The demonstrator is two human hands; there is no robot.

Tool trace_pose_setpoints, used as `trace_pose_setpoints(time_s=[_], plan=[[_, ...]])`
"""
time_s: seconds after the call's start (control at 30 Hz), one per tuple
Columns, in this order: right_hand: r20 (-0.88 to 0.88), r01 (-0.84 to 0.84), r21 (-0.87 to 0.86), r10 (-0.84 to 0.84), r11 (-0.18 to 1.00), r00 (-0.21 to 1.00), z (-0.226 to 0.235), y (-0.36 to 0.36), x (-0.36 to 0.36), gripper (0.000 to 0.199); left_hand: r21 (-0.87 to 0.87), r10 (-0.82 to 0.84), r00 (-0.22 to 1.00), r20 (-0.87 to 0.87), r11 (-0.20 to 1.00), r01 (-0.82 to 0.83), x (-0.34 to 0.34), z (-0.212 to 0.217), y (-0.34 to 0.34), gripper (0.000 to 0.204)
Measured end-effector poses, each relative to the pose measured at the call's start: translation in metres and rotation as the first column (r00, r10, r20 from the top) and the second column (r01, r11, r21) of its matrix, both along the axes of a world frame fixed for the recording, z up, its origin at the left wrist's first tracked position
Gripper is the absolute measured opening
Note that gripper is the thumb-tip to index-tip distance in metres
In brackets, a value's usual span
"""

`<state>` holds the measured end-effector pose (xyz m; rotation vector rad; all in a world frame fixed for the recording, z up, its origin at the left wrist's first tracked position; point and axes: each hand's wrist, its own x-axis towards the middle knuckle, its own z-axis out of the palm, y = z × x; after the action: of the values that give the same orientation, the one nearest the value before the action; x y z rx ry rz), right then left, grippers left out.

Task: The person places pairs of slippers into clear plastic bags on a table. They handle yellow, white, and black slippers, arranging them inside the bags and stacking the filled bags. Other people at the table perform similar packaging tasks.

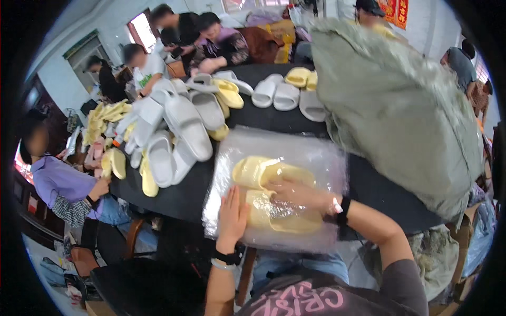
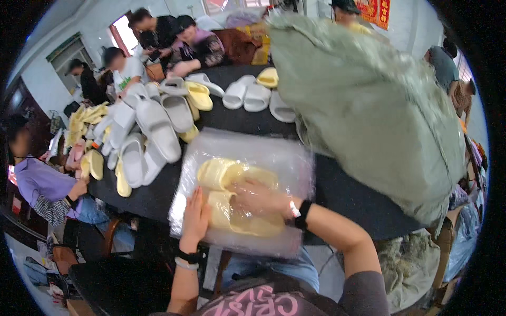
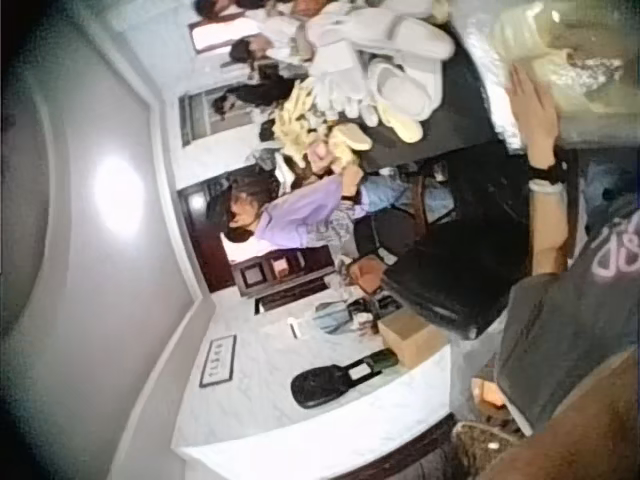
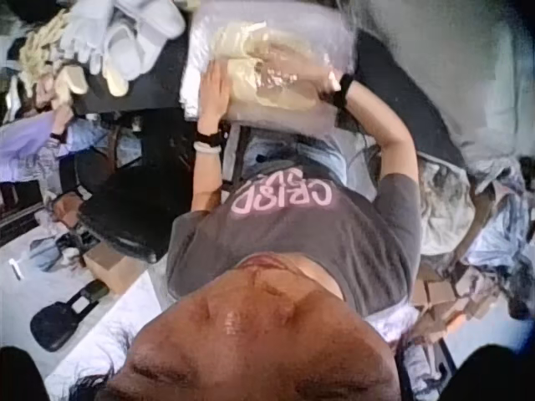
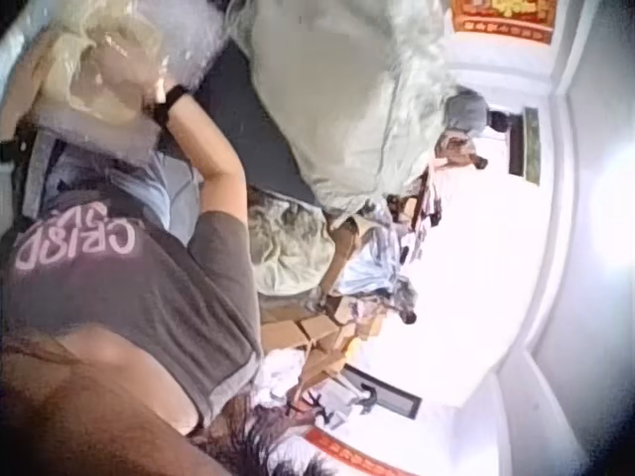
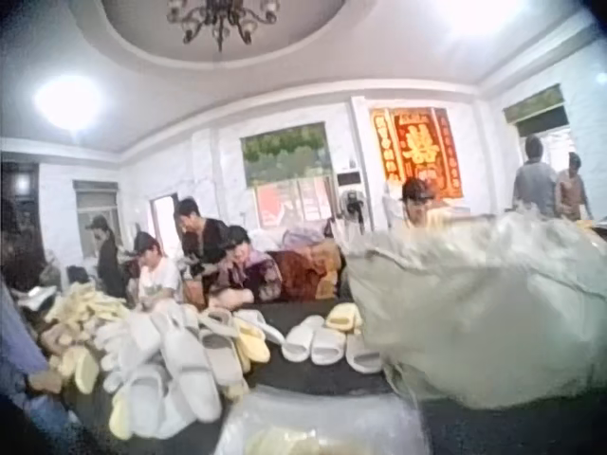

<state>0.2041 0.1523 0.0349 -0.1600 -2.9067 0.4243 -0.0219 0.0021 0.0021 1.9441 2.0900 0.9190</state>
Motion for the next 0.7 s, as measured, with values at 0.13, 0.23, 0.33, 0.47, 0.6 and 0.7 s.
trace_pose_setpoints(time_s=[0.13, 0.23, 0.33, 0.47, 0.6, 0.7], plan=[[0.015, 0.077, 0.047, -0.078, 0.996, 0.997, 0.012, -0.008, 0.018, 0.032, -0.063, 0.081, 0.988, 0.131, 0.995, -0.073, -0.007, -0.008, 0.0, 0.059], [0.25, 0.185, 0.009, -0.182, 0.983, 0.951, 0.021, -0.013, 0.046, 0.03, -0.065, 0.121, 0.991, 0.054, 0.991, -0.117, -0.006, -0.009, -0.003, 0.061], [-0.005, 0.219, -0.2, -0.224, 0.955, 0.974, 0.034, -0.028, 0.1, 0.027, -0.027, 0.125, 0.991, -0.057, 0.992, -0.126, -0.004, -0.016, -0.002, 0.068], [0.048, 0.439, -0.342, -0.452, 0.831, 0.891, 0.033, -0.053, 0.157, 0.026, -0.033, 0.146, 0.972, -0.182, 0.987, -0.155, 0.006, -0.009, -0.001, 0.078], [-0.016, 0.556, -0.467, -0.635, 0.688, 0.772, 0.038, -0.081, 0.207, 0.024, -0.024, 0.156, 0.949, -0.275, 0.985, -0.169, 0.007, -0.009, 0.003, 0.088], [-0.11, 0.582, -0.599, -0.777, 0.549, 0.62, 0.067, -0.113, 0.218, 0.027, -0.06, 0.132, 0.925, -0.356, 0.985, -0.164, 0.013, 0.003, 0.002, 0.091]])
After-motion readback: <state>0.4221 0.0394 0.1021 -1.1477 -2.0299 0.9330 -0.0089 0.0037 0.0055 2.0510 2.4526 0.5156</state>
